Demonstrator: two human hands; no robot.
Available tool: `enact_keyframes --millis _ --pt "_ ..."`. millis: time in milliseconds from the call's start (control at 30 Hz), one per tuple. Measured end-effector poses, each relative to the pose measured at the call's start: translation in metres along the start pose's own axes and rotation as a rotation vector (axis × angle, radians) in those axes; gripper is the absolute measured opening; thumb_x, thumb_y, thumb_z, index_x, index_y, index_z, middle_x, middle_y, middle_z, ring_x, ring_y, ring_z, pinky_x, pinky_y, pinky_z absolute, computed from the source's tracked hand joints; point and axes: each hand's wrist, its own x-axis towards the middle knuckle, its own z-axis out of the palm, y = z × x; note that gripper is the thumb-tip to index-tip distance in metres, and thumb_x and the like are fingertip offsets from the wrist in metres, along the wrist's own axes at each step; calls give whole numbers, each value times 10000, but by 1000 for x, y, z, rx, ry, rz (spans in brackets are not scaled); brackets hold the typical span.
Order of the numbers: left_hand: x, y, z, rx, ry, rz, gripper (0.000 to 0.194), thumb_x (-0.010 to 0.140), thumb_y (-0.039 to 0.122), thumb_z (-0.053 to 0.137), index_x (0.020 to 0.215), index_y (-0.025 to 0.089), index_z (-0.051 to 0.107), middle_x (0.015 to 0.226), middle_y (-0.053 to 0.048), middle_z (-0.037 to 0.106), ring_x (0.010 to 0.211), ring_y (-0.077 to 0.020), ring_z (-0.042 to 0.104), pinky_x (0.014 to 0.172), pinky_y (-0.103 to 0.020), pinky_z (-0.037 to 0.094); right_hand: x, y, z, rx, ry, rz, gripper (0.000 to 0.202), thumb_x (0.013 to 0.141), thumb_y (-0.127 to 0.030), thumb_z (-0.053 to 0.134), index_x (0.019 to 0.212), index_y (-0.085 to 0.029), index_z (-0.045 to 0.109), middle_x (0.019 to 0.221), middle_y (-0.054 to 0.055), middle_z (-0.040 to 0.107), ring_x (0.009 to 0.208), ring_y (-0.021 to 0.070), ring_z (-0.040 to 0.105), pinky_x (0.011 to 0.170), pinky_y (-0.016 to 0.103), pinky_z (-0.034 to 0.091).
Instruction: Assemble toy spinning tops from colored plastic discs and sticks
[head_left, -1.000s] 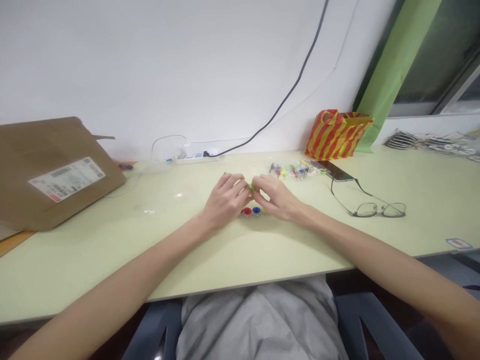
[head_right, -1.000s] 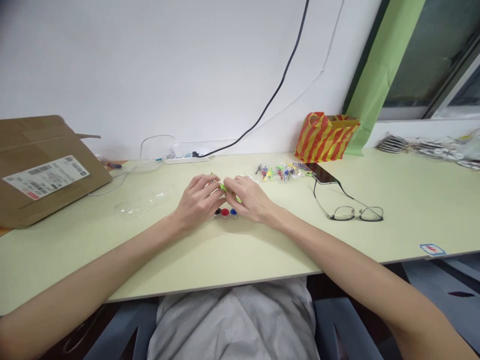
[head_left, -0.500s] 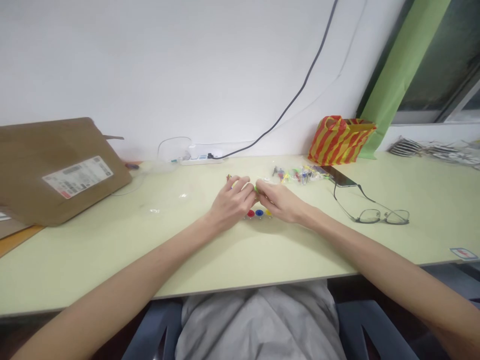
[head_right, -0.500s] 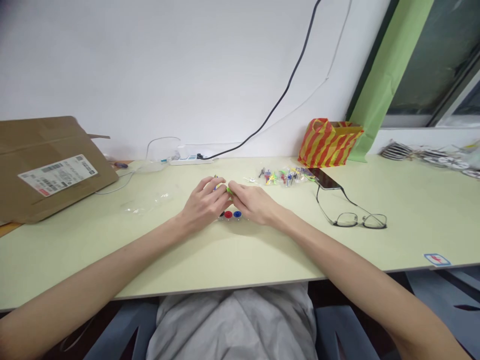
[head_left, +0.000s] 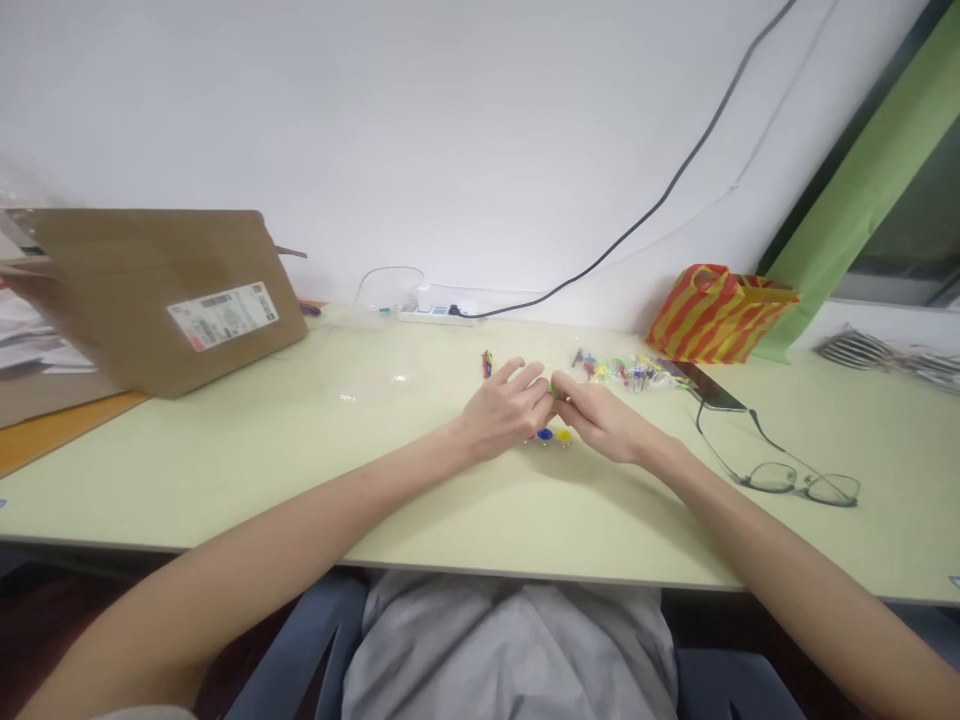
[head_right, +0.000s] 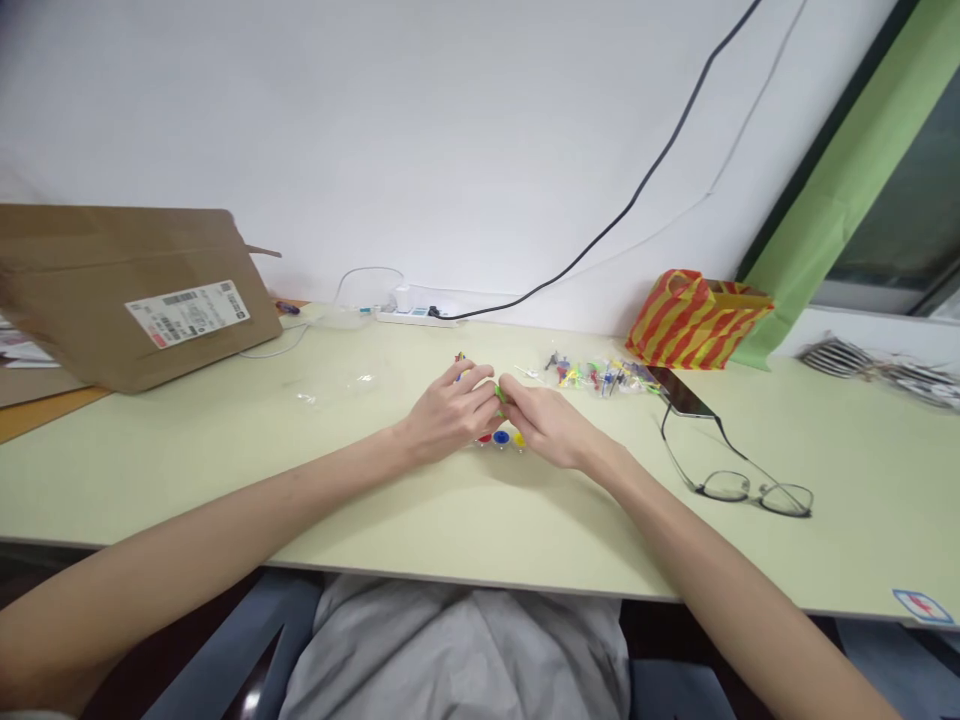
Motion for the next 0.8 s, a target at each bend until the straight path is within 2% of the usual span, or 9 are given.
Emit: enact_keyframes --millis 267,467,667,733,800 --pt "3 4 0 -13 28 41 239 995 198 502 794 164 628 818 -74 657 930 -236 603 849 -403 464 -4 5 -10 152 -85 52 148 962 -197 429 839 -232 355 766 -17 475 672 154 442 615 280 368" --pt "7 6 -1 -128 -3 -98 223 985 296 555 846 146 645 841 -83 663 890 -232 598 793 -383 447 -5 3 -22 346 -97 149 232 1007 -405 491 876 -227 422 728 -22 514 582 122 450 500 245 350" --pt "16 5 -8 -311 -18 -193 216 982 328 569 843 176 634 887 -63 675 907 -216 592 792 -365 426 0 4 -27 523 -141 157 309 955 -509 580 877 -220 500 598 -40 506 504 120 451 478 256 333" --pt "17 3 -11 -350 -22 -174 213 983 331 570 838 185 624 884 -56 671 908 -211 589 800 -360 419 0 7 -30 604 -154 173 314 921 -506 626 850 -222 512 582 -38 501 489 121 437 469 262 318" --pt "13 -2 -11 -367 -43 -86 220 984 325 571 814 190 610 871 -55 666 895 -205 591 814 -355 414 -3 16 -37 691 -72 179 318 873 -501 679 826 -232 515 565 -46 463 468 120 395 462 272 327"
